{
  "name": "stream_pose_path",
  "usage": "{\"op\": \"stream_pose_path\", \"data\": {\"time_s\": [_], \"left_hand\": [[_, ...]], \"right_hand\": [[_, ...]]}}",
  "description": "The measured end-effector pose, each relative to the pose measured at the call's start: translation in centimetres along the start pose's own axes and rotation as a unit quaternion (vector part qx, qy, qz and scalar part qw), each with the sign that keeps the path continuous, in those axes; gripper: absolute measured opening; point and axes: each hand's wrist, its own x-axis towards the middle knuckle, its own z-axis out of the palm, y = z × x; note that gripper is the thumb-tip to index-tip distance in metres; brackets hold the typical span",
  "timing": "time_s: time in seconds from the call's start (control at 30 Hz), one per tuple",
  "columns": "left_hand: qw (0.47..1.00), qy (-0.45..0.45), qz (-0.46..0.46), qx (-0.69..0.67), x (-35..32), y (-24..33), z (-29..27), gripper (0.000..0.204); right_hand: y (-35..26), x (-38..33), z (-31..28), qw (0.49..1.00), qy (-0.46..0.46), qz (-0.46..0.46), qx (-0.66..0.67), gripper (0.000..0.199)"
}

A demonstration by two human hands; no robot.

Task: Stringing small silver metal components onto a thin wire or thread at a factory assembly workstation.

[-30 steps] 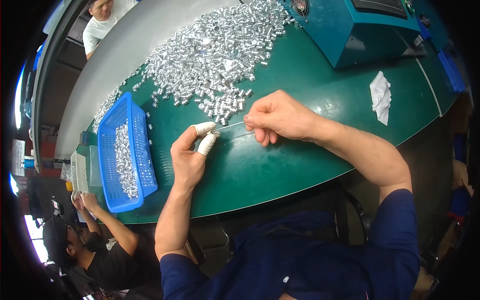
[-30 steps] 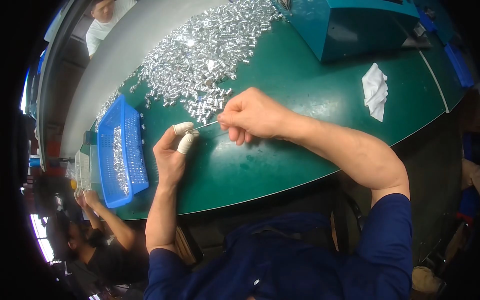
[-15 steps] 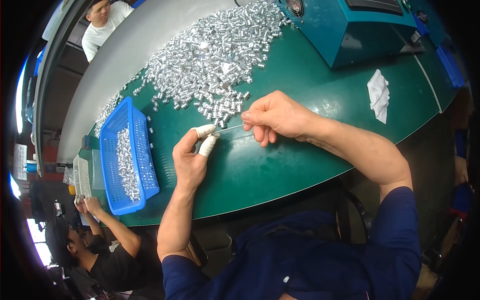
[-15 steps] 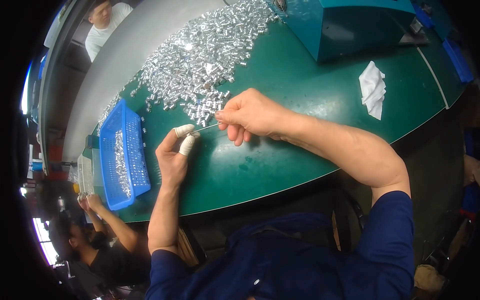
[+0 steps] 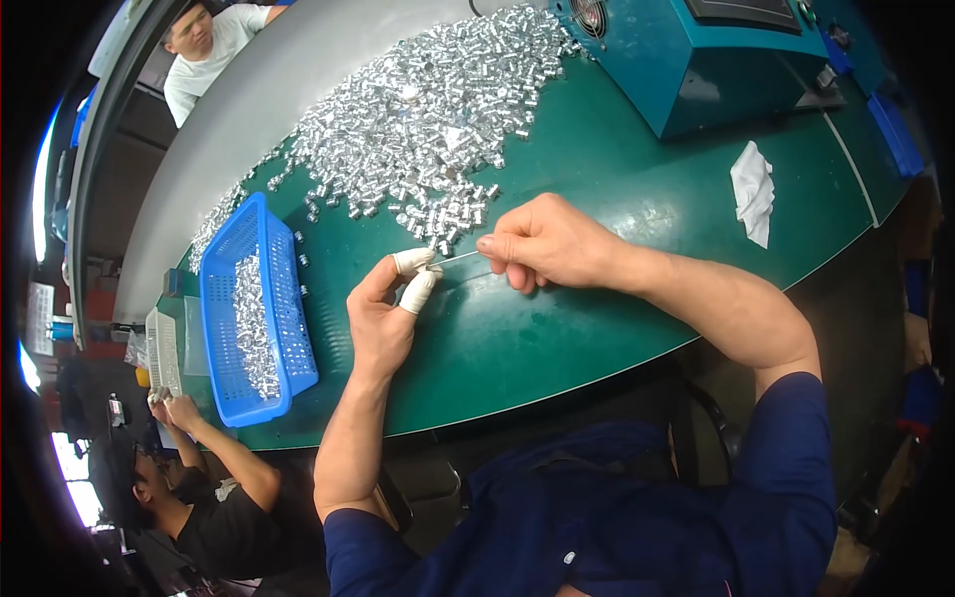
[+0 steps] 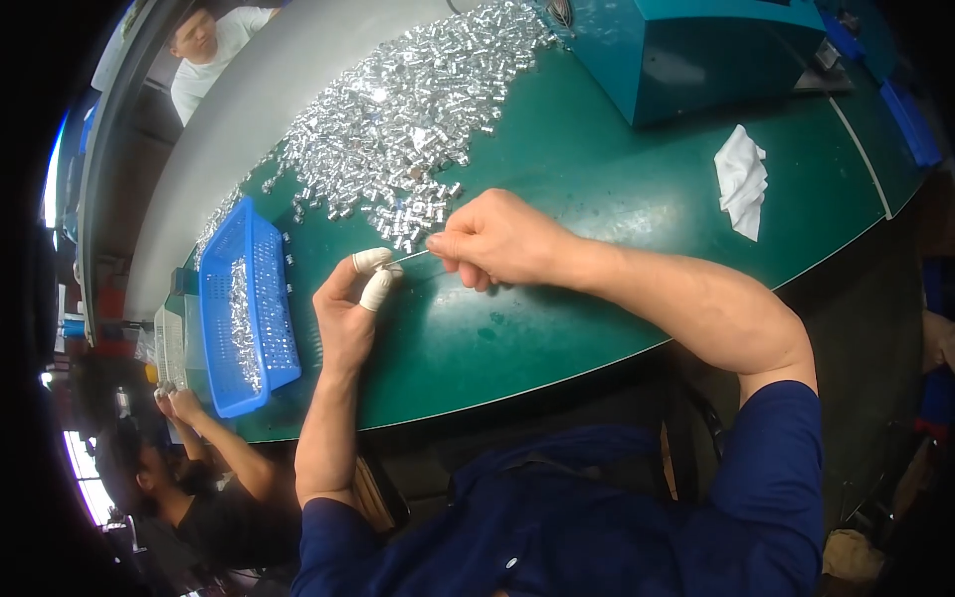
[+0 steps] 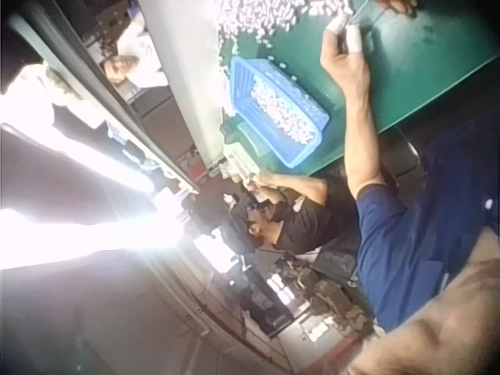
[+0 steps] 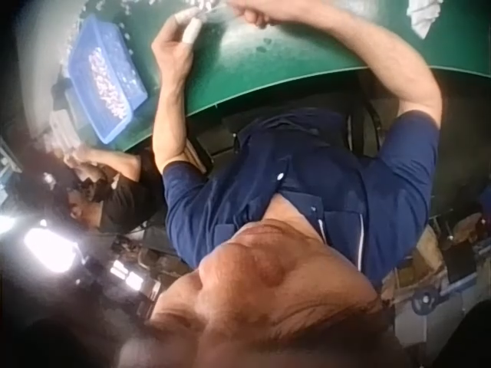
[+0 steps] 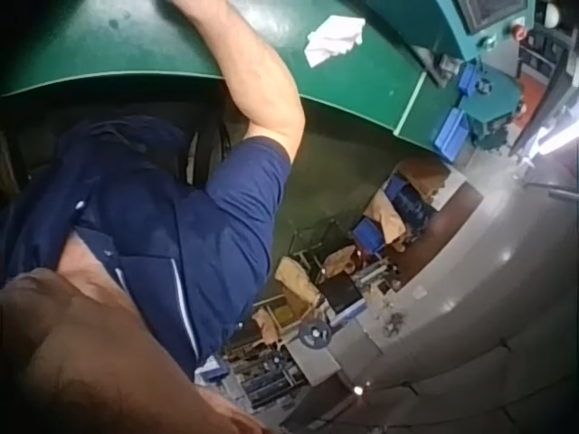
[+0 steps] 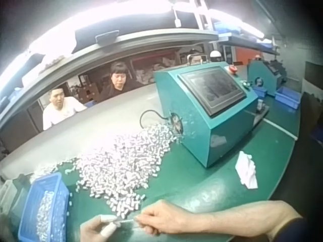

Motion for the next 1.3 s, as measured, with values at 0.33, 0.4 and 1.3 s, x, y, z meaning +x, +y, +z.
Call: {"op": "stream_pose_path", "data": {"time_s": [0.33,0.4,1.3], "left_hand": [[0.998,0.009,0.011,0.058,-0.5,0.2,-0.4,0.024],[0.999,0.015,0.003,0.044,-0.4,0.3,-0.4,0.024],[0.98,-0.002,-0.115,-0.162,-0.1,0.4,-0.7,0.023]], "right_hand": [[0.7,-0.1,0.1,0.938,0.136,-0.258,-0.189,0.017],[0.0,-0.1,-0.1,0.992,-0.005,0.042,0.119,0.022],[0.6,0.0,-0.8,0.769,0.173,-0.46,-0.409,0.022]]}}
